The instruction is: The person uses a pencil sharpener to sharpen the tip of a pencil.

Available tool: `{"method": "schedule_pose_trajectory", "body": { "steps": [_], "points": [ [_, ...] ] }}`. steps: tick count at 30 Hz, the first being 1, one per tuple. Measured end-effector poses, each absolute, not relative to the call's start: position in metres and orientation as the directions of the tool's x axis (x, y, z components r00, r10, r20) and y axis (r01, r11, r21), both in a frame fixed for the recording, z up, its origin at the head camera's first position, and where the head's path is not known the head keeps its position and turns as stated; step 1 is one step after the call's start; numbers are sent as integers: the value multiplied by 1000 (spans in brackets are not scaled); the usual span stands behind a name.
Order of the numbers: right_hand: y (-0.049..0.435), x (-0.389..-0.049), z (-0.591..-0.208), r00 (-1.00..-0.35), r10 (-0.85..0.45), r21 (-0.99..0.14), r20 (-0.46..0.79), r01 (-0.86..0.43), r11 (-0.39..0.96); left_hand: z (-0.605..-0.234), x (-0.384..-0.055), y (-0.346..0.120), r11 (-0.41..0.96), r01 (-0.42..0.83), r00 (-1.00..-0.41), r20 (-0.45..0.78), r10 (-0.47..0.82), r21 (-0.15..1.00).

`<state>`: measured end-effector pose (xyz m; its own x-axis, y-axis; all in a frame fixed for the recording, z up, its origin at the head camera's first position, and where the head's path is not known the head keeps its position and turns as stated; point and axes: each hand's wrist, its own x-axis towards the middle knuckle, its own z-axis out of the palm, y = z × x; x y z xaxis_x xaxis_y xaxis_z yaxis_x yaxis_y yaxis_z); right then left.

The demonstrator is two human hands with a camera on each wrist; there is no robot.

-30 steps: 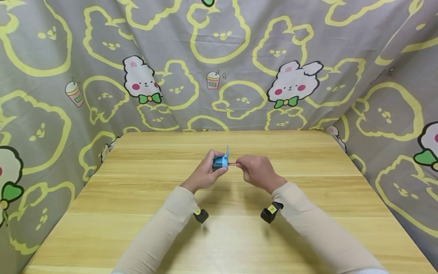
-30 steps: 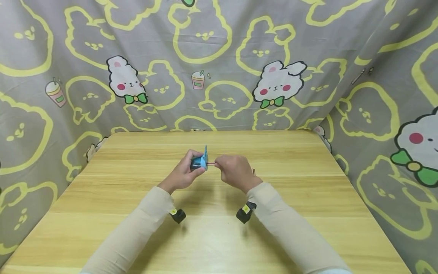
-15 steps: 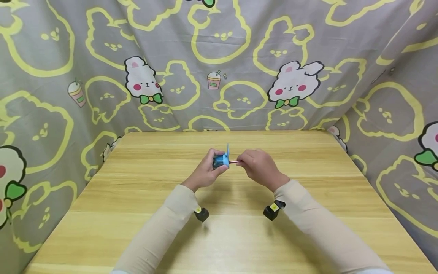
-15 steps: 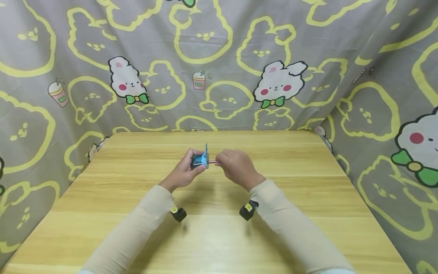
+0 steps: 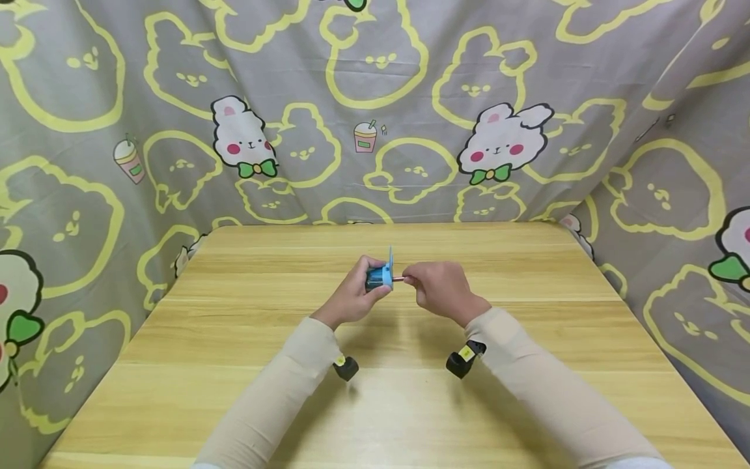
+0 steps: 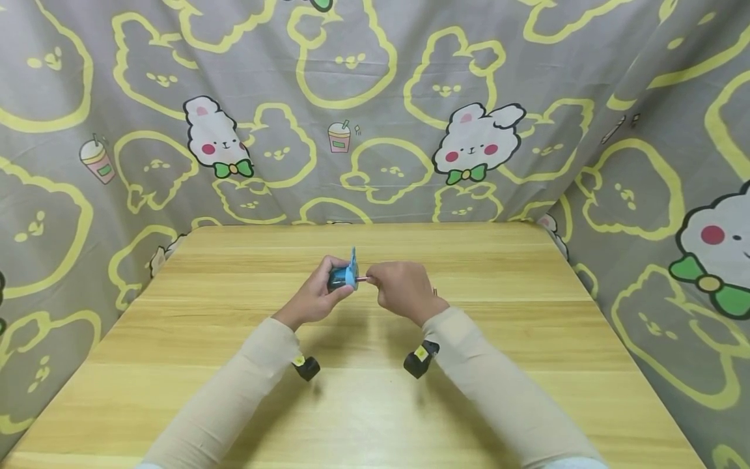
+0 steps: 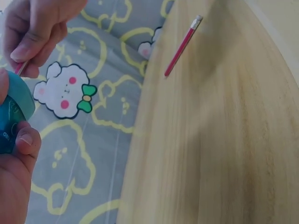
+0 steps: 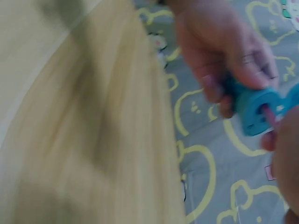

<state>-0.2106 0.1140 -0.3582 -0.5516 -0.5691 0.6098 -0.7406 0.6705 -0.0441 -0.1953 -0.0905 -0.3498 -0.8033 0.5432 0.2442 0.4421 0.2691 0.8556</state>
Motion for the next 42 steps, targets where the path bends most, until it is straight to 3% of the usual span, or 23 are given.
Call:
{"method": "schedule_pose_trajectory", "body": {
  "steps": [4, 7, 11, 14, 17, 21, 25, 31, 34, 38, 42],
  "points": [
    [113, -211, -350, -672, -567, -232, 477, -718, 656, -349, -195, -92, 265, 460, -795, 261, 547, 848],
    [113, -214, -350, -663, -566, -281, 491, -735, 617, -348, -196, -94, 260, 450, -806, 264, 529, 854],
    [115, -217, -358, -545, -566, -208, 618, -808, 551, -347, -197, -95, 250, 408, -826, 238, 512, 878],
    [116, -217, -362, -414, -571, -35, 709, -829, 557, -347, -197, -95, 234, 384, -829, 222, 513, 893],
    [113, -218, -367, -299, -564, 155, 769, -770, 619, -348, -197, -94, 215, 382, -826, 227, 516, 899],
    [110, -218, -373, -238, -537, 240, 809, -701, 672, -348, -196, -92, 210, 388, -822, 233, 520, 897],
    [108, -215, -374, -285, -538, 198, 793, -715, 671, -351, -196, -93, 221, 402, -819, 242, 520, 889],
    [109, -213, -364, -503, -582, 37, 639, -736, 676, -351, -196, -95, 259, 424, -818, 244, 521, 868],
    [111, -215, -360, -575, -591, -89, 566, -755, 649, -350, -197, -94, 271, 437, -814, 249, 525, 858],
    [115, -217, -360, -562, -601, -175, 569, -796, 579, -350, -198, -95, 258, 441, -814, 262, 519, 860],
    [116, -218, -364, -471, -586, -108, 659, -831, 546, -350, -198, -94, 258, 423, -821, 246, 516, 869]
  ]
}}
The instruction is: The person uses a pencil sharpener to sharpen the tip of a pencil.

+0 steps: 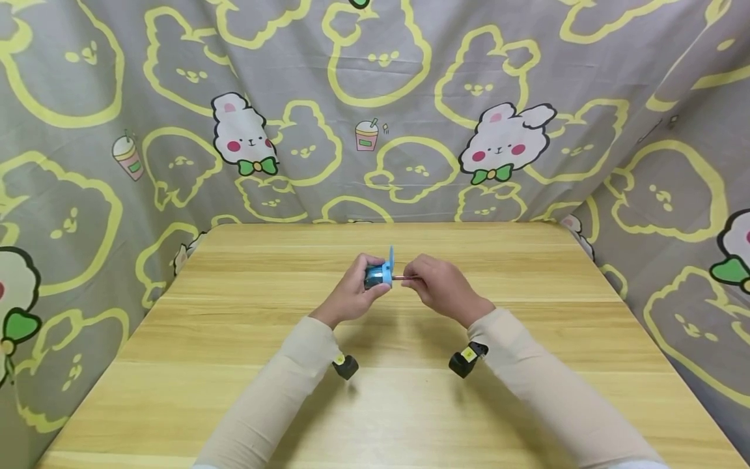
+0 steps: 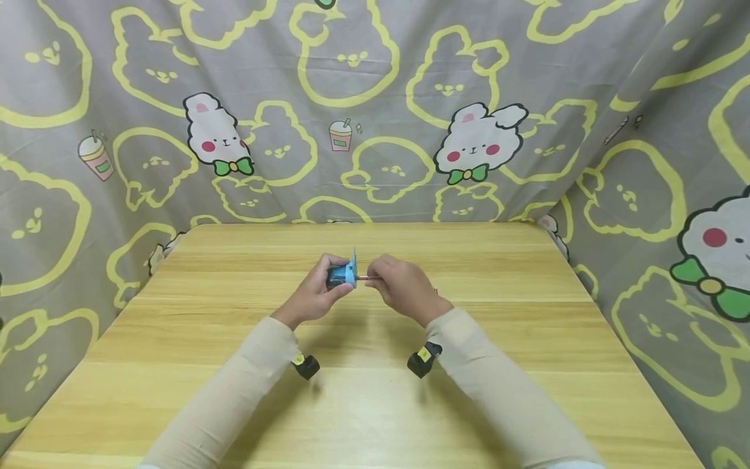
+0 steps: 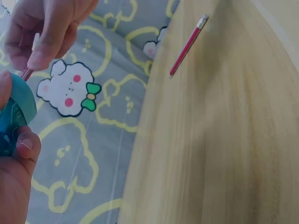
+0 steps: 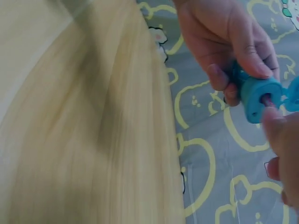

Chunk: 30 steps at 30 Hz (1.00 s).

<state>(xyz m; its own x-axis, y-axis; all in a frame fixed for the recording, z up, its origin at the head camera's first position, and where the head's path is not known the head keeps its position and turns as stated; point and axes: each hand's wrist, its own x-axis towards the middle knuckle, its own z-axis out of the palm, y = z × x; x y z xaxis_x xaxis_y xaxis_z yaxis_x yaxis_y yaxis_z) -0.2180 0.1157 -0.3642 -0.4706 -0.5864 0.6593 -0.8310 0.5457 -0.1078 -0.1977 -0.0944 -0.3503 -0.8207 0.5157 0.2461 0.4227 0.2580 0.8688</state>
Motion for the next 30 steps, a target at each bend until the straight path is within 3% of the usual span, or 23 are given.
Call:
{"method": "schedule_pose_trajectory", "body": {
  "steps": [3, 6, 11, 15, 22, 30],
  "points": [
    [114, -217, -366, -404, -571, 14, 715, -808, 590, -350, -197, -93, 262, 418, -822, 239, 516, 870],
    [113, -216, -368, -387, -566, 89, 728, -766, 637, -348, -196, -92, 272, 432, -821, 250, 513, 860],
    [114, -215, -368, -424, -581, 21, 695, -796, 605, -346, -195, -91, 277, 439, -819, 254, 514, 855],
    [115, -216, -367, -411, -597, -27, 689, -838, 546, -345, -195, -92, 275, 428, -821, 244, 516, 861],
    [112, -217, -369, -344, -571, 35, 745, -835, 549, -343, -193, -92, 281, 434, -818, 243, 521, 856],
    [111, -215, -368, -376, -589, 93, 715, -784, 614, -343, -191, -90, 288, 442, -815, 247, 524, 849]
  ]
}}
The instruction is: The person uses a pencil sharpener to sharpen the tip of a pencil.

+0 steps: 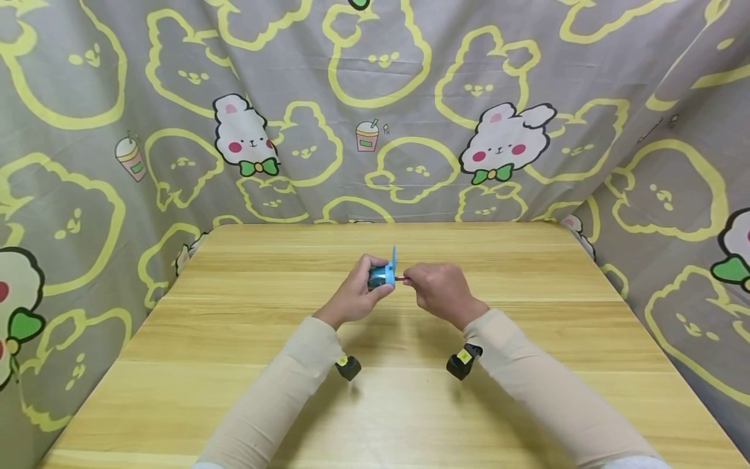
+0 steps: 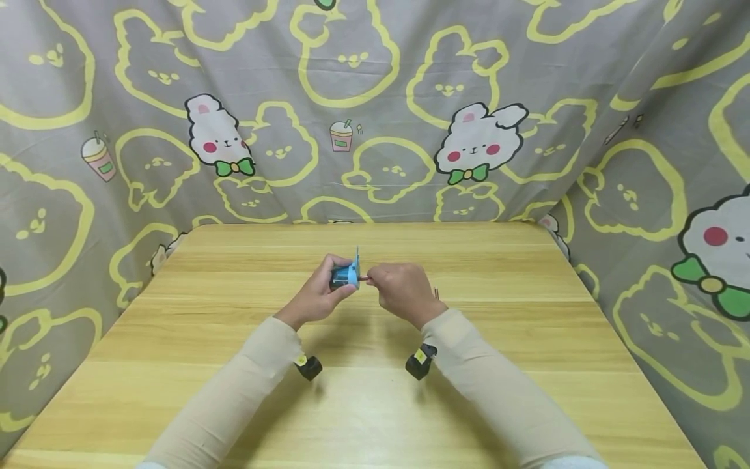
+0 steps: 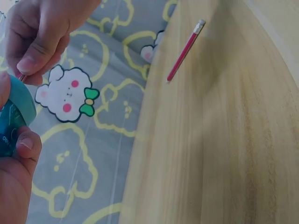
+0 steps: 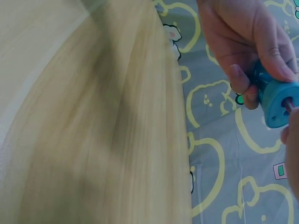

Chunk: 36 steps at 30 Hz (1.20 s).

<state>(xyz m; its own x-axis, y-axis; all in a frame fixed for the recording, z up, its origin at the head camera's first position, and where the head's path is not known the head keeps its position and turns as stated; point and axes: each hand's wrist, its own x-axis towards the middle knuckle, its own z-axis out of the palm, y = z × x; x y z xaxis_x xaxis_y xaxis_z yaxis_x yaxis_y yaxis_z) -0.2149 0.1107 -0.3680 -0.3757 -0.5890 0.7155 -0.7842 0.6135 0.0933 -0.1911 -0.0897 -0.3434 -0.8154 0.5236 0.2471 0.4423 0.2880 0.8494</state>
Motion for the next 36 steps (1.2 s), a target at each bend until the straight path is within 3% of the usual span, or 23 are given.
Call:
{"method": "schedule_pose_trajectory", "body": {
  "steps": [5, 13, 17, 20, 24, 31, 36],
  "points": [
    [113, -214, -361, -480, -636, 20, 604, -789, 614, -345, -192, -90, 278, 449, -806, 251, 536, 849],
    [116, -216, -347, -676, -653, -341, 342, -736, 585, -349, -194, -89, 271, 522, -768, 307, 563, 809],
    [116, -218, -351, -694, -609, -384, 384, -720, 578, -348, -194, -89, 271, 505, -784, 303, 542, 820],
    [116, -219, -357, -657, -539, -298, 528, -737, 606, -348, -196, -90, 262, 457, -809, 276, 518, 850],
    [116, -220, -360, -554, -446, -153, 703, -730, 666, -349, -197, -91, 243, 418, -831, 261, 491, 875],
    [122, -219, -368, -404, -491, -102, 772, -841, 531, -345, -196, -93, 229, 410, -835, 263, 483, 883],
    [123, -220, -377, -288, -445, 22, 848, -820, 572, -345, -195, -92, 226, 424, -823, 268, 501, 877]
  ]
}}
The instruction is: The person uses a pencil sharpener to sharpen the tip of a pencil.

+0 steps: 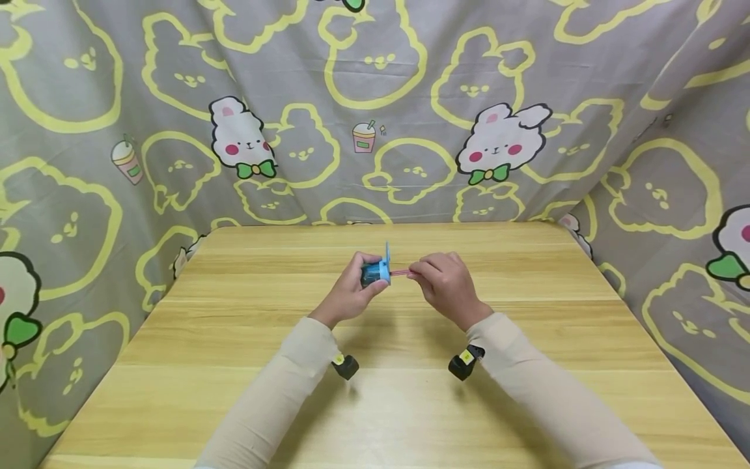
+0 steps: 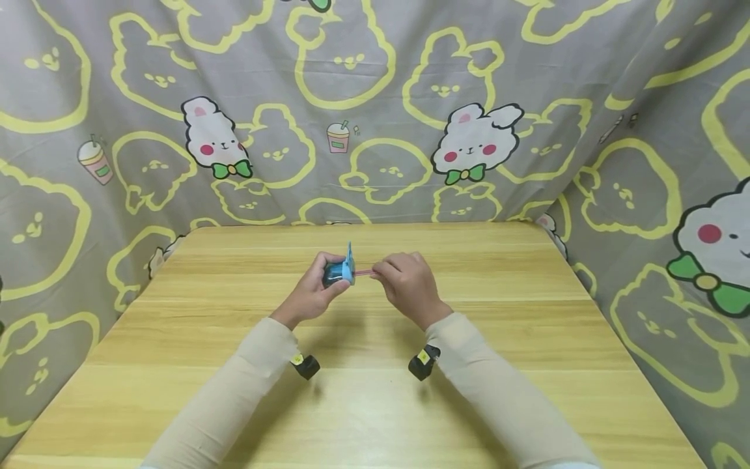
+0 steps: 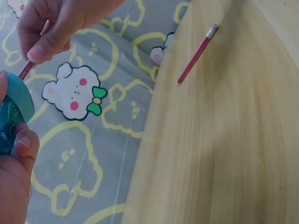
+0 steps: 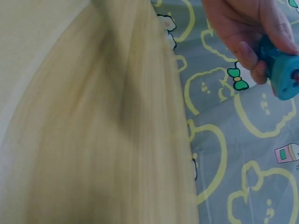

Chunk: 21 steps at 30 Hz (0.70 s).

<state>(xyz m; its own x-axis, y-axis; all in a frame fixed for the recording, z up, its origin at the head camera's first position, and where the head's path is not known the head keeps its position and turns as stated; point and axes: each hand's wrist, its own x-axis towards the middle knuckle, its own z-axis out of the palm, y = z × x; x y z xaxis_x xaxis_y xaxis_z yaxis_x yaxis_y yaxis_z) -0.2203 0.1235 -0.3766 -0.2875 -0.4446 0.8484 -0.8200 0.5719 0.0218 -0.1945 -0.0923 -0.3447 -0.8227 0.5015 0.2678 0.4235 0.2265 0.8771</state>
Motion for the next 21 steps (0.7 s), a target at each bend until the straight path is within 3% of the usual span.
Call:
{"method": "schedule_pose_trajectory", "body": {
  "steps": [4, 7, 16, 18, 21],
  "points": [
    [122, -221, -382, -248, -423, 51, 872, -812, 581, -344, -194, -90, 228, 447, -809, 281, 516, 865],
    [121, -220, -382, -267, -422, 39, 866, -806, 590, -344, -193, -89, 231, 476, -796, 304, 524, 848],
    [122, -215, -369, -548, -492, -150, 676, -757, 637, -342, -193, -89, 244, 545, -767, 359, 531, 802],
    [122, -214, -367, -557, -503, -201, 661, -777, 596, -342, -194, -89, 243, 520, -781, 341, 523, 819],
    [123, -215, -367, -503, -521, -199, 690, -824, 531, -344, -194, -90, 238, 478, -801, 308, 514, 845]
  ]
}}
